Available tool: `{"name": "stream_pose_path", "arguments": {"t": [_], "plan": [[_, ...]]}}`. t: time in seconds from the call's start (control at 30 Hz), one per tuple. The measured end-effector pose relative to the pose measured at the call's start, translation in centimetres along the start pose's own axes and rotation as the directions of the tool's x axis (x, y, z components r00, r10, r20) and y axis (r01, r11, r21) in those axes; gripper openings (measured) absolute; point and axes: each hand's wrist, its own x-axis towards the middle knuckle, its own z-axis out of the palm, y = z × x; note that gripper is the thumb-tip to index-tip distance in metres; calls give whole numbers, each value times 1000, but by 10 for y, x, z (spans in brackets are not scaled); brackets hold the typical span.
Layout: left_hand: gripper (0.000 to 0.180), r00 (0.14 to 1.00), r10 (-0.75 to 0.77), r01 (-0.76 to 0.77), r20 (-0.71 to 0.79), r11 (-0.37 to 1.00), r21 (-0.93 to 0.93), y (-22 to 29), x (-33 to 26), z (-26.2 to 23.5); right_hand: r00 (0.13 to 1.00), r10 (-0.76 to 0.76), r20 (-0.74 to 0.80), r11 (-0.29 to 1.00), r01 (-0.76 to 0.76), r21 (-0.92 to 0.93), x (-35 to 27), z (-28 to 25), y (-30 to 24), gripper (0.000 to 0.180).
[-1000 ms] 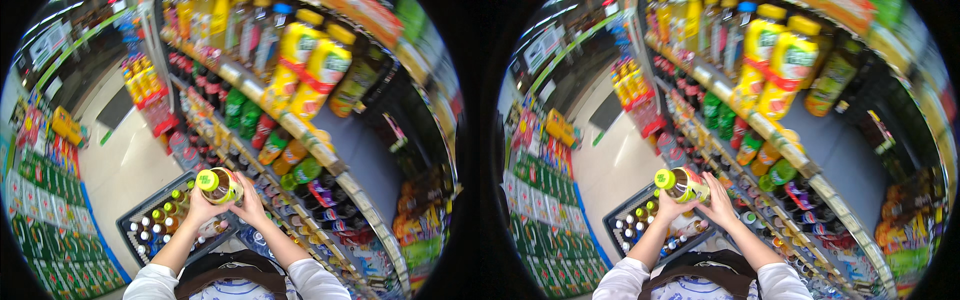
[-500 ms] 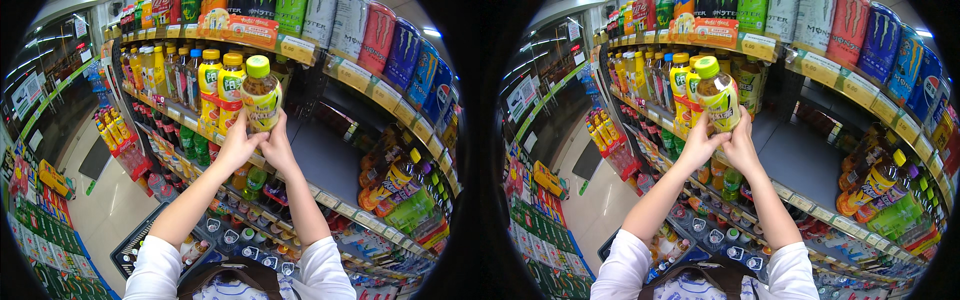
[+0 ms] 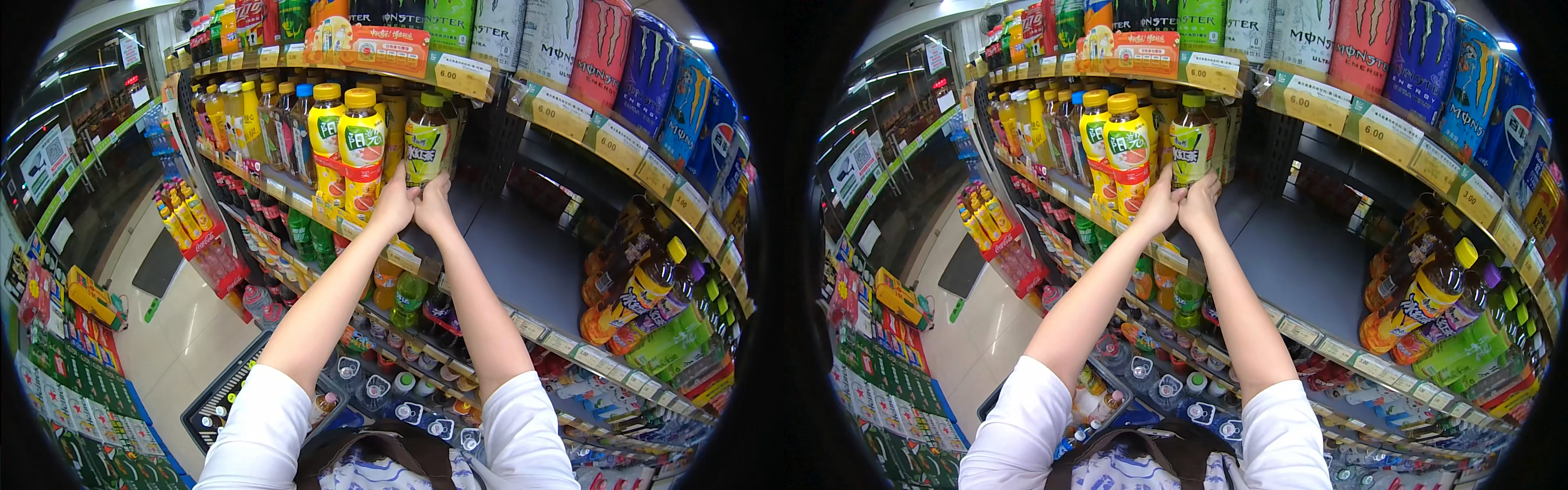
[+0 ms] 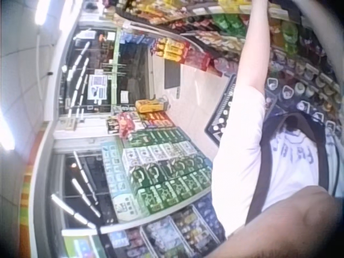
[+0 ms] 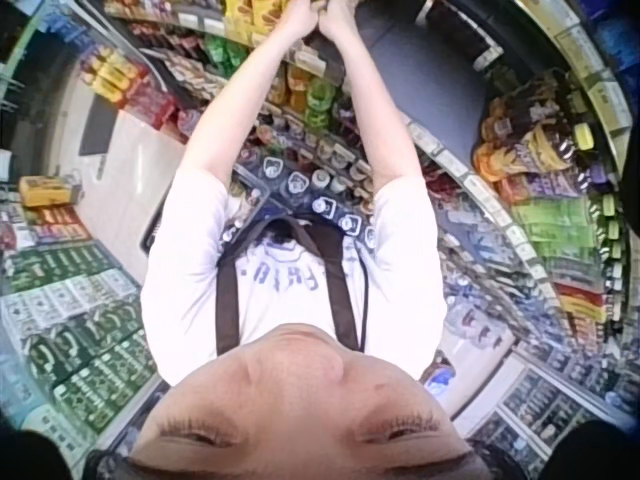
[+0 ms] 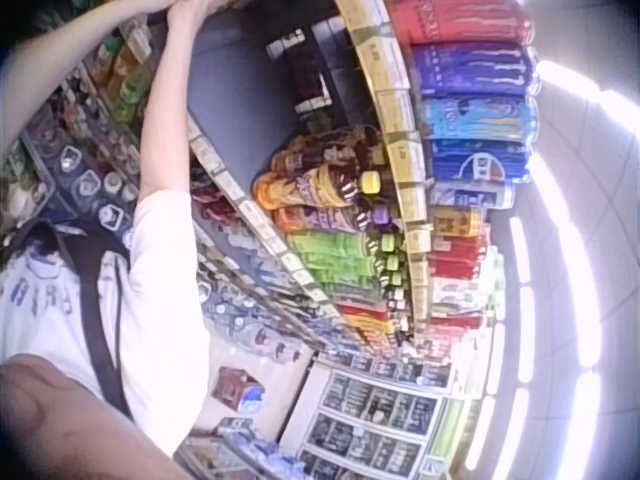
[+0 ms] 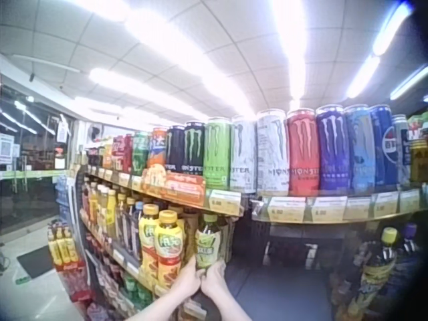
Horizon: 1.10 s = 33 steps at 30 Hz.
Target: The person takes various bottled and canned beverages from a black plastic crate and places them onto shelves in a refrigerated display case. They handle multiple types of drinks, including teas, sodas, and energy drinks, arranging them in rows.
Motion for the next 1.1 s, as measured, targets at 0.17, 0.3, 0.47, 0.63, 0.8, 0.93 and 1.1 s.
{"name": "stream_pose_path", "arguments": {"t": [0.17, 0.3, 0.47, 0.63, 0.8, 0.93, 1.1], "plan": [[54, 999, 49, -49, 1, 999, -1, -12, 7, -1, 998, 66, 17, 995, -67, 75, 0, 4, -6, 68], [53, 995, 8, -9, -95, 1000, -10, -7, -3, 5, 968, -53, -245, 997, 38, -64, -11, 3, -10, 79], [41, 958, 210, -251, -194, 943, -220, -10, -81, -19, 941, -161, -298, 928, 247, 278, -93, -2, -62, 59], [37, 963, -55, 18, -265, 990, -143, -79, -196, -64, 956, -196, 217, 750, 4, 662, -193, 75, -67, 36], [41, 788, -580, 570, -208, 814, -109, -179, -381, -43, 518, -242, 821, 907, -179, 380, -341, 134, -9, 41], [52, 509, -828, 849, -236, 529, -22, -218, -467, -40, 245, -211, 946, 943, -203, 263, -424, 167, 23, 52], [59, 341, -879, 868, -334, 431, -247, -296, -477, -47, 362, 17, 932, 972, -225, 70, -441, 244, 39, 59]]}}
